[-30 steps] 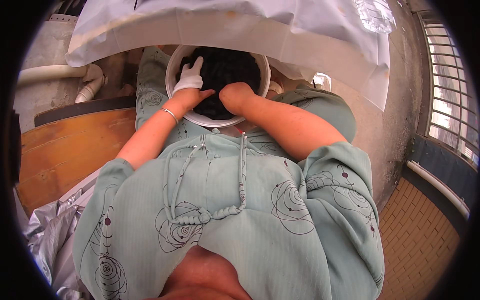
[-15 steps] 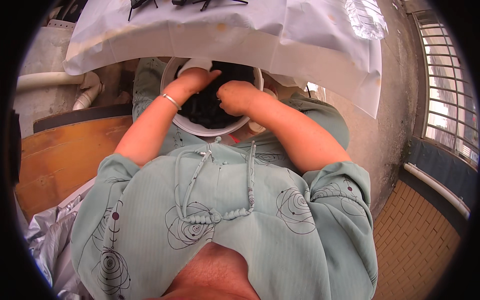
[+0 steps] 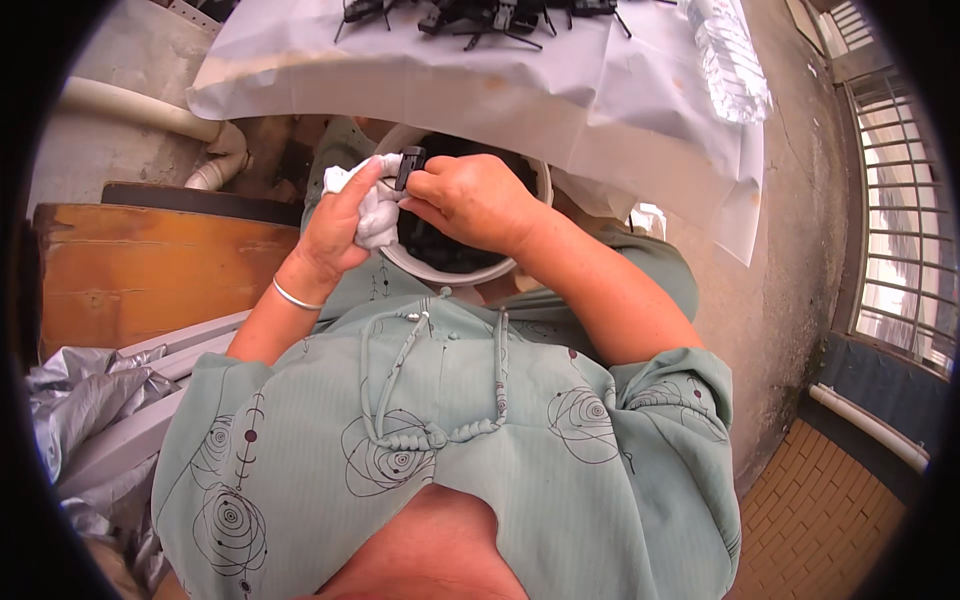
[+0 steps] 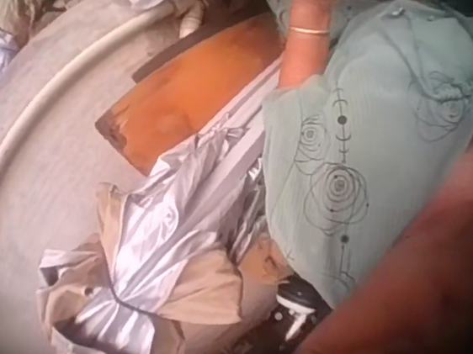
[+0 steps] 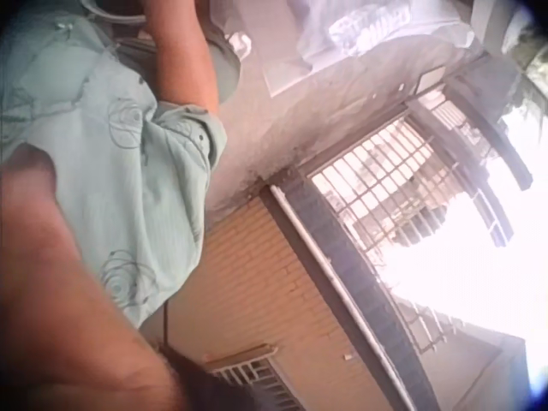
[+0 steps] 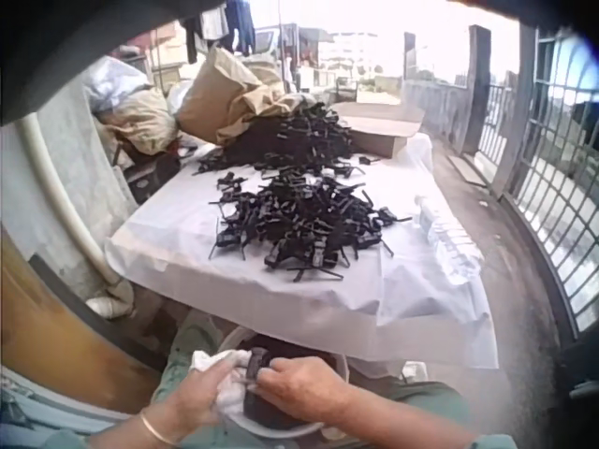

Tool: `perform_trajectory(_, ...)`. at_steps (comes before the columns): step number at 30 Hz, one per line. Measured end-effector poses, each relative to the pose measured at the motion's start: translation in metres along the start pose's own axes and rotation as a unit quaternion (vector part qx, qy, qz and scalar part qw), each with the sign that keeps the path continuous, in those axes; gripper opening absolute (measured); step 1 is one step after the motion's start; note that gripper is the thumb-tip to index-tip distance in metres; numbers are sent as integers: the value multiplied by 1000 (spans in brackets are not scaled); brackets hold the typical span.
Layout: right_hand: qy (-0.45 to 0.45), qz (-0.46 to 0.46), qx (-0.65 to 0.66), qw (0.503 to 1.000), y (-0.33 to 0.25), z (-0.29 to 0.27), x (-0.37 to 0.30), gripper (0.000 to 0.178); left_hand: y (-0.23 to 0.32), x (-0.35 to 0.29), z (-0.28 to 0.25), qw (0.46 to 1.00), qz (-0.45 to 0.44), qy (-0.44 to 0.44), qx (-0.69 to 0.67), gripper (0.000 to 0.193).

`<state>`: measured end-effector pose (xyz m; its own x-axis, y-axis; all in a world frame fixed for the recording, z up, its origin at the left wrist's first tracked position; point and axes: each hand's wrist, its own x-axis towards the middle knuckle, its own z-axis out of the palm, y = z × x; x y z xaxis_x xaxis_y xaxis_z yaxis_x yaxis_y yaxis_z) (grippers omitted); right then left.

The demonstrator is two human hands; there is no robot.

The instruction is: Inspecting and cleaning small black plastic components with a cloth before placing them into a collection bin.

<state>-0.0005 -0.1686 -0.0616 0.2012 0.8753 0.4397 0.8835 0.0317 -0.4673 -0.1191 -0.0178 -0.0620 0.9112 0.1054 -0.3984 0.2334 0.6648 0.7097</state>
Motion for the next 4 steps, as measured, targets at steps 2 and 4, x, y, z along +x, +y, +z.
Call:
perform_trajectory(2,47,-9,45,998,-1,-6,3,16,11,-5,0,995,-5,-66,-77,32)
perform_trajectory(4,97,7,116,989,-5,-11,6,12,22,-8,3,979,-13,-134,-151,36)
